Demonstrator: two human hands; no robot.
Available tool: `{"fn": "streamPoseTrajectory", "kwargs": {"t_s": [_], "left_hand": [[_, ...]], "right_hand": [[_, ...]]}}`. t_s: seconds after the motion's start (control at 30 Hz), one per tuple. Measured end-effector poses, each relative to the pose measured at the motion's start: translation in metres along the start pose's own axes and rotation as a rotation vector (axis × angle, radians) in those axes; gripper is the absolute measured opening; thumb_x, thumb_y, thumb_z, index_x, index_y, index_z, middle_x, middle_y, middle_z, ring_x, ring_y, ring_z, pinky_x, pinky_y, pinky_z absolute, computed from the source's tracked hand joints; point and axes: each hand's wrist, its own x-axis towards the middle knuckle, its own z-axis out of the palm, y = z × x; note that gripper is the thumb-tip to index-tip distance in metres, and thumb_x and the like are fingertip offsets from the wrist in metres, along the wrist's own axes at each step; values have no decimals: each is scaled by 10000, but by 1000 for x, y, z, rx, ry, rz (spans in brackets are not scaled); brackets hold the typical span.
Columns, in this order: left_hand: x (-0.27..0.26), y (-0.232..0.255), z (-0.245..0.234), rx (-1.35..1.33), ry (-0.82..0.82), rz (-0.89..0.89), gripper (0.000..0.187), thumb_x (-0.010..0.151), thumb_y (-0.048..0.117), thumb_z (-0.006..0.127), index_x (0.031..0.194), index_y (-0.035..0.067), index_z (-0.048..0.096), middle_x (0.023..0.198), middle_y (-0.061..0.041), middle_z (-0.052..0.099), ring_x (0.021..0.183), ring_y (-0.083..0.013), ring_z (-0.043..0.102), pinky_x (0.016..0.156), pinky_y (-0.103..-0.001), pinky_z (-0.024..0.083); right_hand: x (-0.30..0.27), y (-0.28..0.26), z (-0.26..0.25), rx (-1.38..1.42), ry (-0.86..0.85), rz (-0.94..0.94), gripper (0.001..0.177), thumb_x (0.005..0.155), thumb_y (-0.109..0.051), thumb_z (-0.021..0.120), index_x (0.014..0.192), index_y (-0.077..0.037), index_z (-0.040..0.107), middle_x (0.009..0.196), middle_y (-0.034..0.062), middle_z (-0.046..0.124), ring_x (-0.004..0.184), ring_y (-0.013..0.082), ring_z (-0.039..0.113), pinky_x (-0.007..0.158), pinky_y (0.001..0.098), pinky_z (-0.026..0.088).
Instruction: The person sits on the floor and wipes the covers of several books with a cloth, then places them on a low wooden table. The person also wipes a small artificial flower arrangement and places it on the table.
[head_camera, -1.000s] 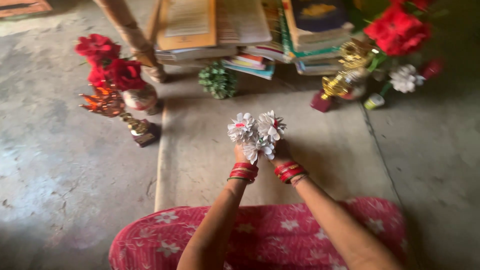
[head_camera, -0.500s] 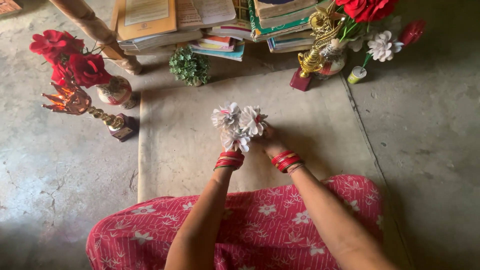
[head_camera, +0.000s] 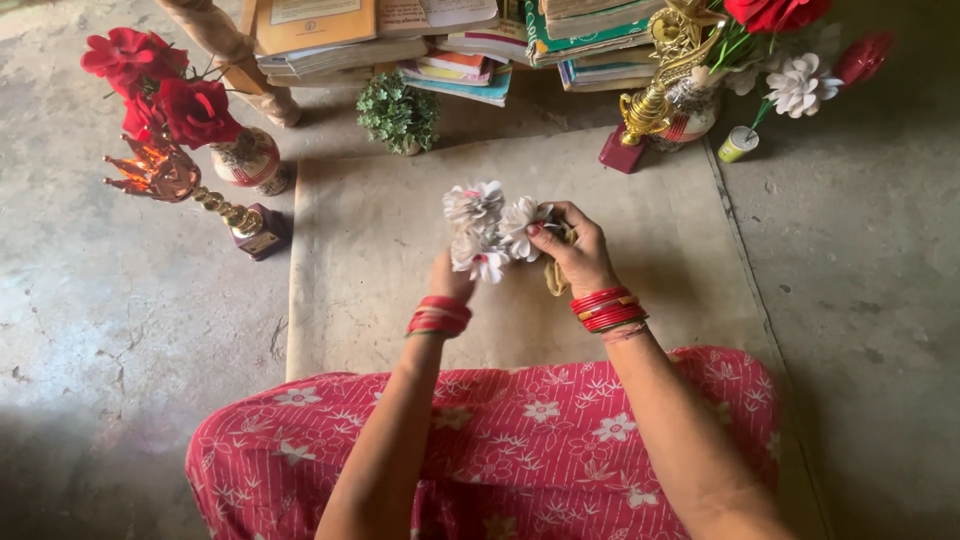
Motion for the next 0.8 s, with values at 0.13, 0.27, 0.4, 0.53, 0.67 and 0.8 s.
{"fn": "streamPoseTrajectory", "kwargs": {"t_s": [0.13,0.27,0.4,0.53,0.67,0.8], "left_hand": [[-34,70,-62,-940,374,-372,257,1063,74,615,1306,-10,629,1042,-177,715,899,-208,659,758,-326,567],[-46,155,-93,-528,156,-104,351,1041,161,658,1375,60,621,1028,-163,788,928,-204,774,798,-308,619],[-27,202,-97,-692,-120,-356,590,985,230,611,1525,128,397,949,-116,753,768,-165,763,640,-300,632],[-22,201,-72,-743,-139,-392,661,986,196,621,1571,132,320,902,-177,719,747,-189,737,637,-330,606],[-12,173,-40,-957,7,-355,535,991,126,633,1490,46,458,1052,-124,751,861,-165,752,738,-323,652],[-7,146,-27,-1295,44,-396,453,1015,31,614,1455,-7,516,1105,-112,727,931,-160,712,800,-337,654]], "right_hand": [[1,3,-12,77,16,61,210,918,-84,775,1104,-50,686,912,-17,680,783,71,636,684,228,541],[5,9,-13,90,27,46,179,940,-88,768,1093,-48,685,923,-14,692,783,60,635,658,215,530],[1,8,-11,35,12,50,154,955,-99,747,1090,-47,695,889,-11,709,731,55,636,607,202,501],[-7,5,-16,-3,-15,125,152,986,-161,719,1096,-59,693,755,29,655,512,94,529,418,236,409],[-4,-8,-13,-143,47,10,339,958,-83,630,1294,-89,588,1043,77,663,858,101,618,733,234,522],[-8,-31,-1,-166,129,-219,513,913,15,544,1390,-98,390,1386,125,628,1074,151,598,932,286,539]]}}
